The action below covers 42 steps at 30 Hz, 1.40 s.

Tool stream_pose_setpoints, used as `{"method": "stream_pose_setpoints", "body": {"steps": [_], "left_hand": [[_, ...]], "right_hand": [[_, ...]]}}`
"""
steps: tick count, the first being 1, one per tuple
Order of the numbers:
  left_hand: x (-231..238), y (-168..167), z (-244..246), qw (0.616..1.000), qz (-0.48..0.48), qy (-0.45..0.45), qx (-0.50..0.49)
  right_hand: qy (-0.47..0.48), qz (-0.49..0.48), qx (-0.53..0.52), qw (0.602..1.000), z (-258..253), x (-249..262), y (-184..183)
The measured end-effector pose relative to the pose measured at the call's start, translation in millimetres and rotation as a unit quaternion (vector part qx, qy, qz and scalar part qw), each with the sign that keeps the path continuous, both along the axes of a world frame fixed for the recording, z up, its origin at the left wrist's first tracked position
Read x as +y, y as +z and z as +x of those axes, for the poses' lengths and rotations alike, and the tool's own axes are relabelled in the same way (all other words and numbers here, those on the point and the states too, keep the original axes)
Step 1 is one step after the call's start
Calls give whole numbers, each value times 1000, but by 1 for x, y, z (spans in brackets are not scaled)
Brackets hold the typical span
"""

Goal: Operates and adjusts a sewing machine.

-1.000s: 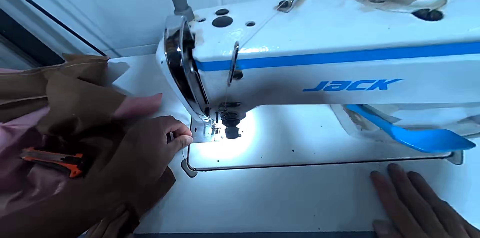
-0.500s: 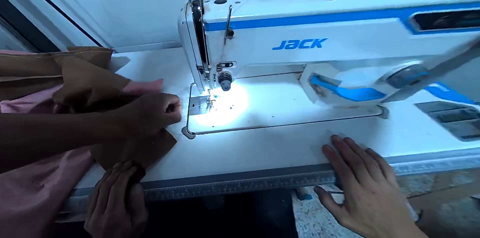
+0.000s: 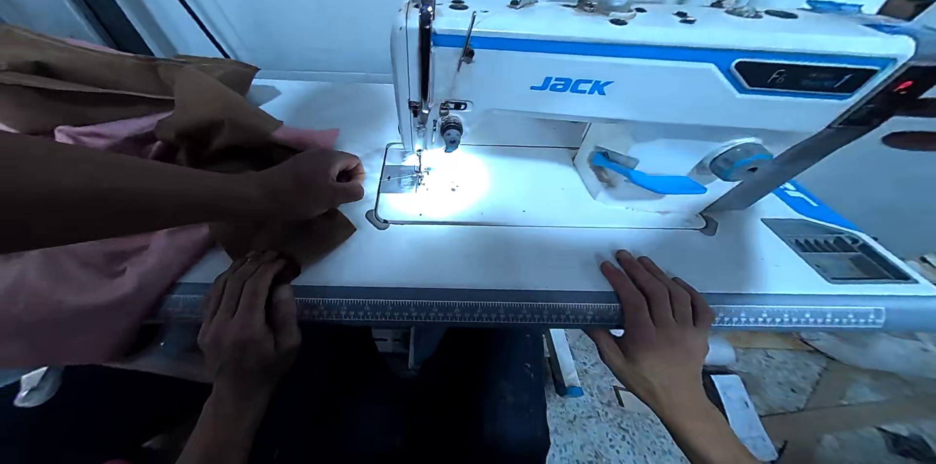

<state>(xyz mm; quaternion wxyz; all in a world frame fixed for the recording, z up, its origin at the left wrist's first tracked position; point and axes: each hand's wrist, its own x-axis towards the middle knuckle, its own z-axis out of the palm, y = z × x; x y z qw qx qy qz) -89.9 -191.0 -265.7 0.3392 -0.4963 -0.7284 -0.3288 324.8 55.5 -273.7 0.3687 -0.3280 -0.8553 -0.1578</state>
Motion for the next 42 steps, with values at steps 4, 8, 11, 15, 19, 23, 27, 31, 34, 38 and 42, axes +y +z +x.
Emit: {"method": "stream_pose_setpoints", "body": {"steps": [4,8,11,15,19,23,27,31,34,38,42], "left_hand": [[2,2,2,1000,1,8,2],[3,1,4,1000,-2,15,-3],[2,1,4,1000,-5,16,-5],[3,1,3,1000,-4,15,-9],[3,-1,1,1000,1,11,-7],[3,-1,2,1000,1,14,-14],[3,0,2,1000,-3,17,-14],[4,1,2,1000,5,12,2],[4,1,1,1000,3,11,2],[5,-1,1,1000,5,12,-4],[5,-2,1,1000,8,14,0]], "right_hand": [[-7,5,-4,1000,0,0,-1],[-6,13,4,1000,0,1,-3],[-8,6,8,1000,0,0,-4],[-11,1,2,1000,0,0,-3],[-10,2,3,1000,-1,-1,-3],[-10,1,-2,1000,0,-1,-4],[-9,1,0,1000,0,0,-4],[-7,1,-1,1000,0,0,-4],[-4,-2,1,1000,0,0,-5],[-3,1,2,1000,0,0,-4],[-2,1,2,1000,0,0,-4]]}}
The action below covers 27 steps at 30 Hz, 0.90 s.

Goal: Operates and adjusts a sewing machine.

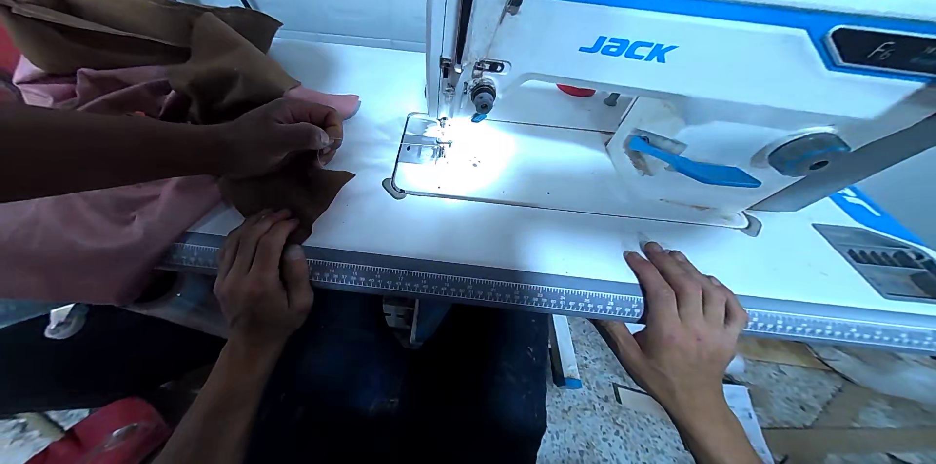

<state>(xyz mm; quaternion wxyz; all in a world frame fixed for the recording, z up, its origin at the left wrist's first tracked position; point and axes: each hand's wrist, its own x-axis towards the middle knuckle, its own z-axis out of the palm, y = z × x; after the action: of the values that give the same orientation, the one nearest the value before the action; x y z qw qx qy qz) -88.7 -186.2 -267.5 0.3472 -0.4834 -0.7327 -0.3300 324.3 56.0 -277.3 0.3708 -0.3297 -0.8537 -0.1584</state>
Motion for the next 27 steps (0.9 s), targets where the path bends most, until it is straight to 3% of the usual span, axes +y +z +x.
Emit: {"method": "stream_pose_setpoints", "body": {"steps": [27], "left_hand": [[1,2,3,1000,0,-10,-13]], "right_hand": [[5,4,-6,1000,-1,1,5]]}}
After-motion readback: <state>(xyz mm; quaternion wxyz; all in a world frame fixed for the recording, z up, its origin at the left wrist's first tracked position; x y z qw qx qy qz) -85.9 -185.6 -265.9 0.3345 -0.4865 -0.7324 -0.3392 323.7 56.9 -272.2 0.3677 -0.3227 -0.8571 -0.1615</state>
